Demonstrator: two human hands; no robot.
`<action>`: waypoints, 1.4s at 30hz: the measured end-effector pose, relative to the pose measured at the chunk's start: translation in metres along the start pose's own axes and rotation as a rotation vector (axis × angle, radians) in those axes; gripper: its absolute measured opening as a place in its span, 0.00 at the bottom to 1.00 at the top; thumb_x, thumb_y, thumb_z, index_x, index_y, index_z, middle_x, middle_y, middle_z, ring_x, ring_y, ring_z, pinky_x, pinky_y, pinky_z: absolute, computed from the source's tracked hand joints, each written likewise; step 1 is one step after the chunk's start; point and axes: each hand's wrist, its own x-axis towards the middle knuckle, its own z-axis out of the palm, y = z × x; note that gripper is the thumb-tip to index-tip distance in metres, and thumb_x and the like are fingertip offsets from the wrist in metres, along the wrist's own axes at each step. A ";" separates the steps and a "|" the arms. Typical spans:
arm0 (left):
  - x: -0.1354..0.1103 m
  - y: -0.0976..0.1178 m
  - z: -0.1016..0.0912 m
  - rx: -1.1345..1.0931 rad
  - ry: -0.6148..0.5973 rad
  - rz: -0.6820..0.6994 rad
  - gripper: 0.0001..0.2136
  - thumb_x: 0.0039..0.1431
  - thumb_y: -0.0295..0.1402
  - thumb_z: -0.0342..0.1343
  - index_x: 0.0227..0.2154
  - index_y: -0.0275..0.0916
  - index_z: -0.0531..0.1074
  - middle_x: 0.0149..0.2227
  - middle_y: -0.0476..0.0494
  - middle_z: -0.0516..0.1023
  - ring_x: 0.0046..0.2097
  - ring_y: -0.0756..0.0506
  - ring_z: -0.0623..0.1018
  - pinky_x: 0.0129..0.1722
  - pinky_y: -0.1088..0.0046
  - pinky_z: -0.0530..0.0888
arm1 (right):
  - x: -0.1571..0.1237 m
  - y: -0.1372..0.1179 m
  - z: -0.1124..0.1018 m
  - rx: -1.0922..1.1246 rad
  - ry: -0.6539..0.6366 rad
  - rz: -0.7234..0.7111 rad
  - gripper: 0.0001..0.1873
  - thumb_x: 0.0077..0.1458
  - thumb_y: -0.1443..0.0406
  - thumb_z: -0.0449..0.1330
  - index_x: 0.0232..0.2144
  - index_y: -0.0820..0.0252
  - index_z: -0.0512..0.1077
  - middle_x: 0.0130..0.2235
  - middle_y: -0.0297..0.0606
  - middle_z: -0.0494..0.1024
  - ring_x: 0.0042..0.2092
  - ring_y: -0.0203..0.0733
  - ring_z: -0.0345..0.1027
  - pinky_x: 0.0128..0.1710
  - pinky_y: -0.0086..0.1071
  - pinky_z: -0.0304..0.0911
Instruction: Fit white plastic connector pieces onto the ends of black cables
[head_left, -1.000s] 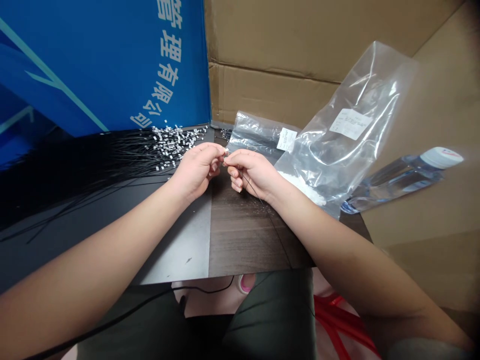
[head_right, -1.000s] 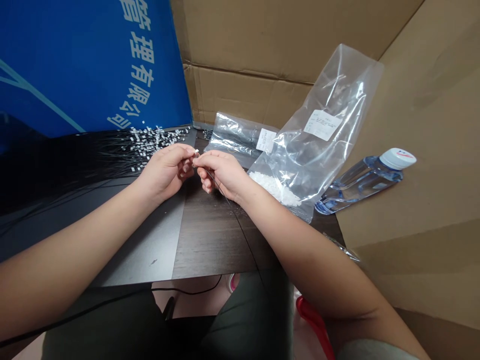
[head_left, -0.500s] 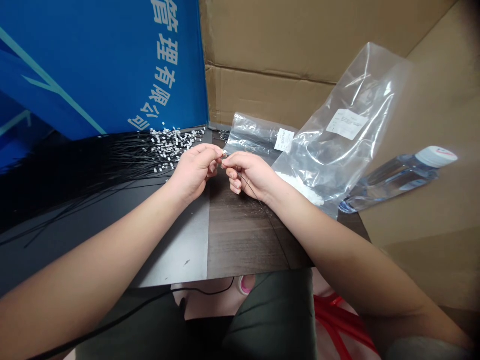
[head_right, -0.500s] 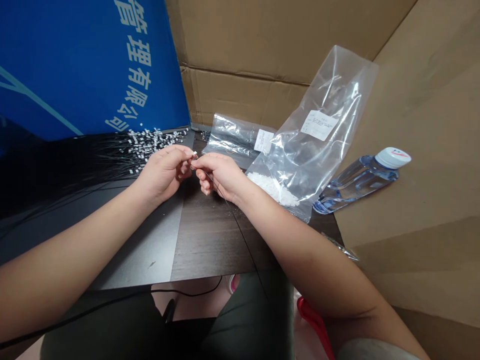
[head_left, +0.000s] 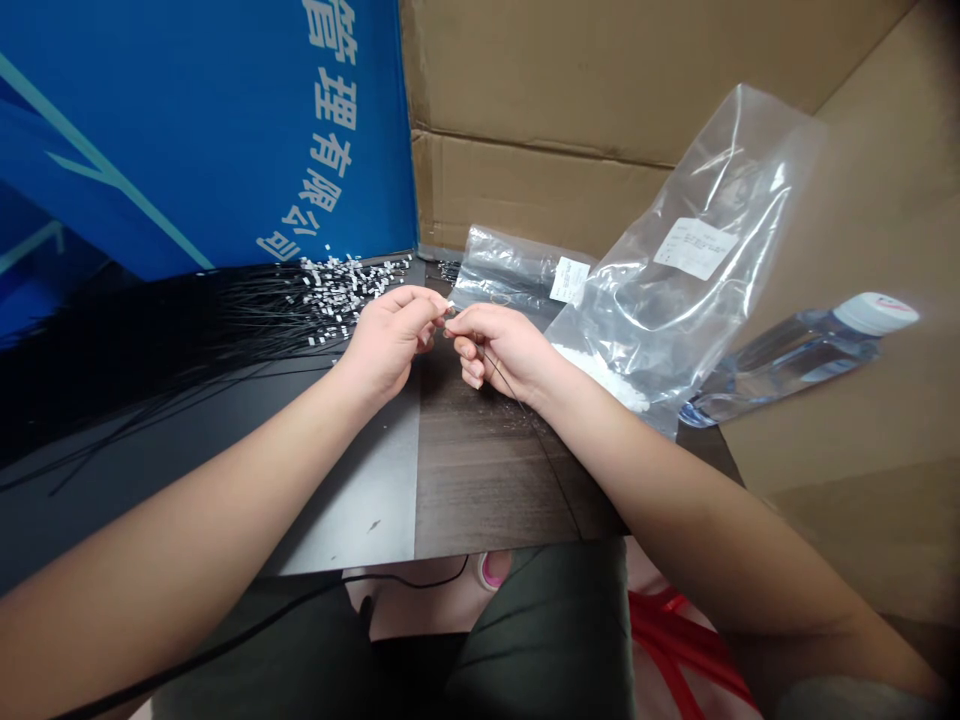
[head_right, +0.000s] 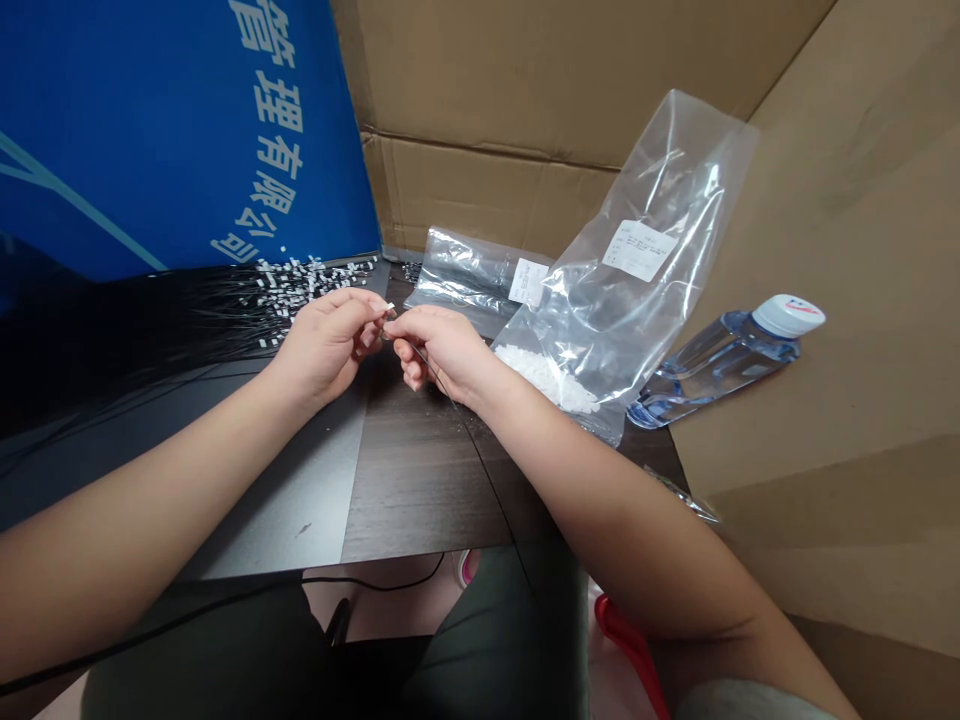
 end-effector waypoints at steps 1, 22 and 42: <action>0.000 0.000 0.000 0.006 0.000 0.000 0.02 0.46 0.29 0.64 0.26 0.38 0.77 0.21 0.52 0.69 0.24 0.52 0.64 0.23 0.75 0.59 | 0.000 0.000 0.000 -0.014 0.013 -0.010 0.10 0.52 0.66 0.67 0.28 0.56 0.67 0.19 0.26 0.69 0.18 0.32 0.58 0.16 0.29 0.60; 0.002 0.000 -0.001 -0.030 -0.016 -0.042 0.03 0.43 0.28 0.63 0.25 0.37 0.77 0.23 0.50 0.71 0.24 0.53 0.63 0.22 0.77 0.58 | 0.001 0.005 0.002 -0.212 0.138 -0.138 0.11 0.56 0.66 0.66 0.26 0.56 0.67 0.19 0.27 0.73 0.16 0.31 0.61 0.14 0.27 0.57; 0.002 -0.001 -0.002 -0.017 0.011 -0.031 0.04 0.44 0.29 0.64 0.26 0.37 0.77 0.23 0.51 0.70 0.23 0.53 0.64 0.22 0.76 0.59 | 0.002 0.004 0.001 -0.172 0.137 -0.144 0.08 0.58 0.66 0.67 0.29 0.58 0.71 0.22 0.30 0.77 0.19 0.32 0.68 0.16 0.26 0.59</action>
